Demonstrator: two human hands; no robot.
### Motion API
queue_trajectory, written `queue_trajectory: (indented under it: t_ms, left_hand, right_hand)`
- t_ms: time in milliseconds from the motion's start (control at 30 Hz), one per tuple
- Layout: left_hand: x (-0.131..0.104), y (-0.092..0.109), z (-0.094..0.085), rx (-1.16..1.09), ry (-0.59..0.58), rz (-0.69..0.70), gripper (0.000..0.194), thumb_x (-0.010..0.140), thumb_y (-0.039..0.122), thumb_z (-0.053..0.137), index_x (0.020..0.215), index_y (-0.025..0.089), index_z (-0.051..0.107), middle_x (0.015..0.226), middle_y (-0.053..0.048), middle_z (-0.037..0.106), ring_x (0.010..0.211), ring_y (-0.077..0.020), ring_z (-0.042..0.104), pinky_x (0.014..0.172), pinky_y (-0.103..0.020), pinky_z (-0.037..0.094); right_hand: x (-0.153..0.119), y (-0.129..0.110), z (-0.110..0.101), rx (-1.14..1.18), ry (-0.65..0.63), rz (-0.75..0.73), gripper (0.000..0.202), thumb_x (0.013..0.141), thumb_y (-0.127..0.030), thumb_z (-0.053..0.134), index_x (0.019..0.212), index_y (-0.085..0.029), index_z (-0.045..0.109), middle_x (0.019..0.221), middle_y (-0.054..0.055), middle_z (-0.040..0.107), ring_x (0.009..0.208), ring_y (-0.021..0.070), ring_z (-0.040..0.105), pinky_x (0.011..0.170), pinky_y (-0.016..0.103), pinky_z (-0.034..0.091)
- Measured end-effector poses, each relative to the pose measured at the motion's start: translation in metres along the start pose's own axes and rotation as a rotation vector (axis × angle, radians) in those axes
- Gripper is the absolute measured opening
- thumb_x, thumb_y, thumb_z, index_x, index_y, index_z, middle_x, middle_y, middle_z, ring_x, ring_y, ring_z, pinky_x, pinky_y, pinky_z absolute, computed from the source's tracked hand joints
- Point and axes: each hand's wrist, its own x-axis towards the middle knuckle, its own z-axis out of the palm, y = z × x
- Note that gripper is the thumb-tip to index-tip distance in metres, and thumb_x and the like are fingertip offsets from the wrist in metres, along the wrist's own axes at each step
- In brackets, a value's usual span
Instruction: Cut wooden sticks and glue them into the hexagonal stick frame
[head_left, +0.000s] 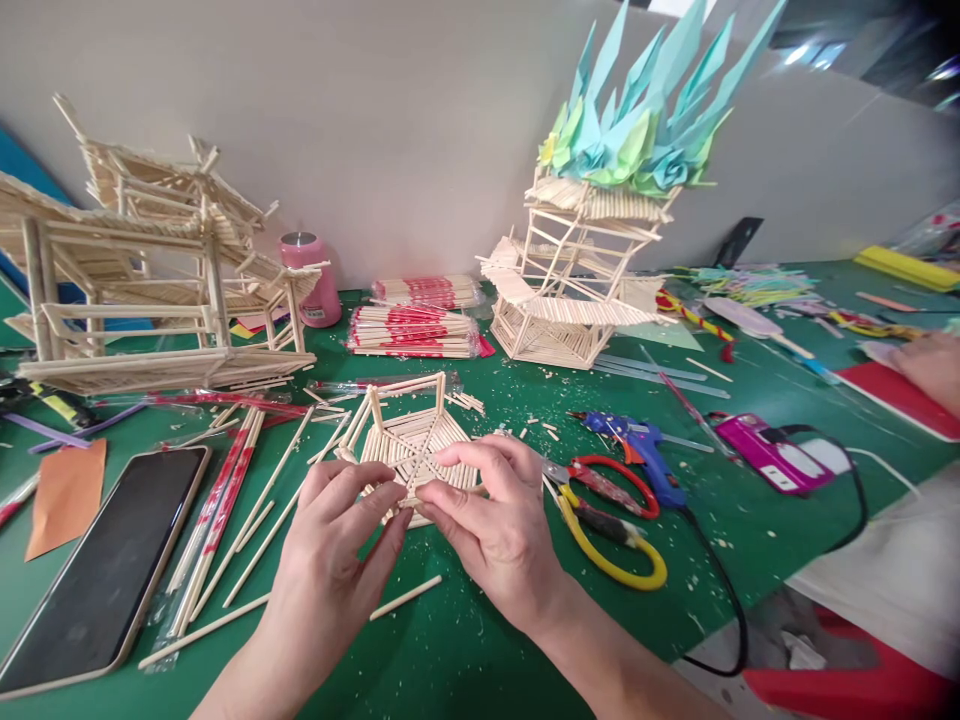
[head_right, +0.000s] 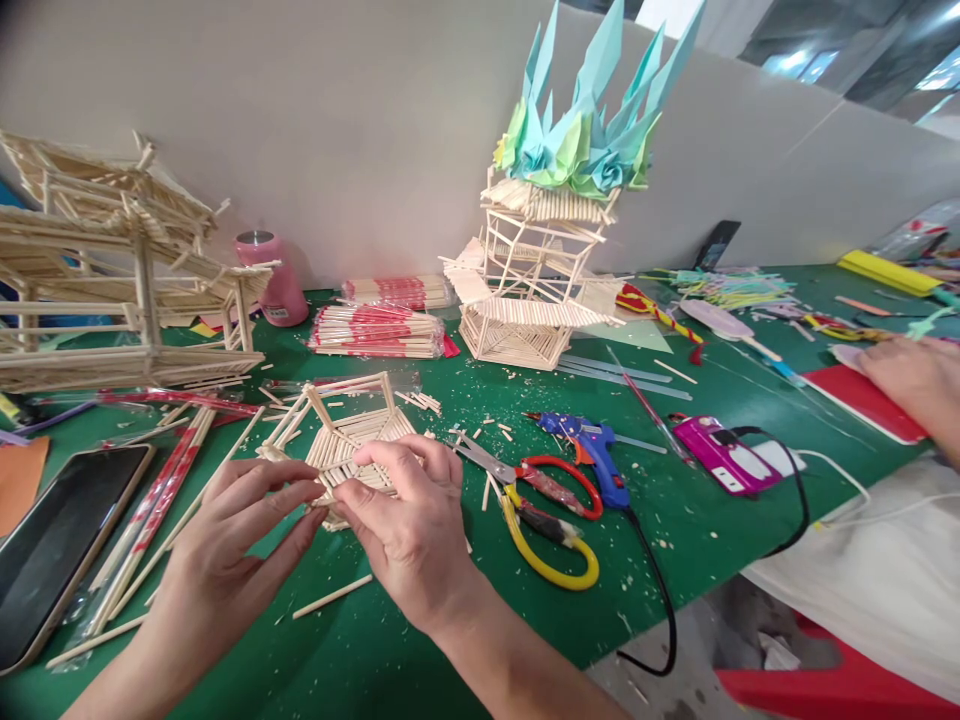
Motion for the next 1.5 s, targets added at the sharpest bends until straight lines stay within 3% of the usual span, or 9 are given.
queue_trajectory:
  t_ms: [667, 767, 967, 1133, 1300, 1500]
  left_hand:
    - [-0.003, -0.001, -0.001, 0.022, -0.002, 0.003, 0.014, 0.081, 0.005, 0.057, 0.093, 0.012, 0.059, 0.092, -0.010, 0.060, 0.085, -0.0214, 0.047, 0.072, -0.037, 0.044]
    - [-0.003, -0.001, 0.000, 0.029, -0.012, -0.005, 0.013, 0.081, 0.006, 0.057, 0.093, 0.012, 0.059, 0.093, -0.011, 0.060, 0.086, -0.0217, 0.048, 0.072, -0.037, 0.044]
    - [-0.002, -0.002, 0.000, 0.036, -0.009, -0.003, 0.017, 0.082, 0.010, 0.058, 0.098, 0.013, 0.057, 0.093, -0.010, 0.060, 0.086, -0.0221, 0.049, 0.071, -0.036, 0.045]
    - [0.000, -0.001, -0.002, 0.057, -0.002, 0.007, 0.022, 0.082, 0.013, 0.059, 0.103, 0.014, 0.056, 0.095, -0.010, 0.060, 0.085, -0.0227, 0.050, 0.069, -0.037, 0.046]
    - [0.006, 0.007, -0.002, 0.109, -0.003, 0.026, 0.021, 0.082, 0.015, 0.058, 0.103, 0.017, 0.057, 0.100, -0.010, 0.059, 0.085, -0.0244, 0.050, 0.069, -0.040, 0.044]
    - [0.023, 0.027, 0.006, 0.216, -0.078, 0.064, 0.012, 0.083, 0.017, 0.056, 0.092, 0.020, 0.061, 0.097, -0.008, 0.066, 0.086, -0.0274, 0.050, 0.068, -0.041, 0.038]
  right_hand:
    - [0.000, 0.002, -0.001, 0.009, 0.000, 0.001, 0.012, 0.085, -0.024, 0.060, 0.077, -0.026, 0.069, 0.095, 0.003, 0.062, 0.094, 0.0239, 0.047, 0.078, 0.040, 0.041]
    - [0.000, 0.001, -0.002, -0.004, 0.002, -0.007, 0.009, 0.084, -0.026, 0.061, 0.087, -0.026, 0.069, 0.099, 0.004, 0.060, 0.097, 0.0249, 0.046, 0.081, 0.042, 0.041]
    - [-0.009, 0.007, -0.013, -0.016, 0.018, 0.007, 0.037, 0.080, -0.027, 0.065, 0.114, -0.019, 0.057, 0.109, 0.009, 0.052, 0.102, 0.0267, 0.046, 0.088, 0.045, 0.040]
    - [-0.030, 0.020, -0.020, 0.033, 0.091, 0.135, 0.035, 0.079, -0.021, 0.064, 0.111, -0.019, 0.052, 0.103, 0.008, 0.052, 0.098, 0.0242, 0.050, 0.084, 0.042, 0.043]
    - [-0.039, 0.026, -0.017, 0.228, 0.028, 0.322, 0.027, 0.082, -0.021, 0.061, 0.108, -0.020, 0.053, 0.086, 0.003, 0.055, 0.077, 0.0175, 0.054, 0.068, 0.032, 0.048]
    - [-0.035, 0.025, -0.013, 0.388, -0.040, 0.419, 0.020, 0.084, -0.026, 0.058, 0.104, -0.022, 0.060, 0.084, 0.003, 0.056, 0.074, 0.0162, 0.054, 0.065, 0.029, 0.048]
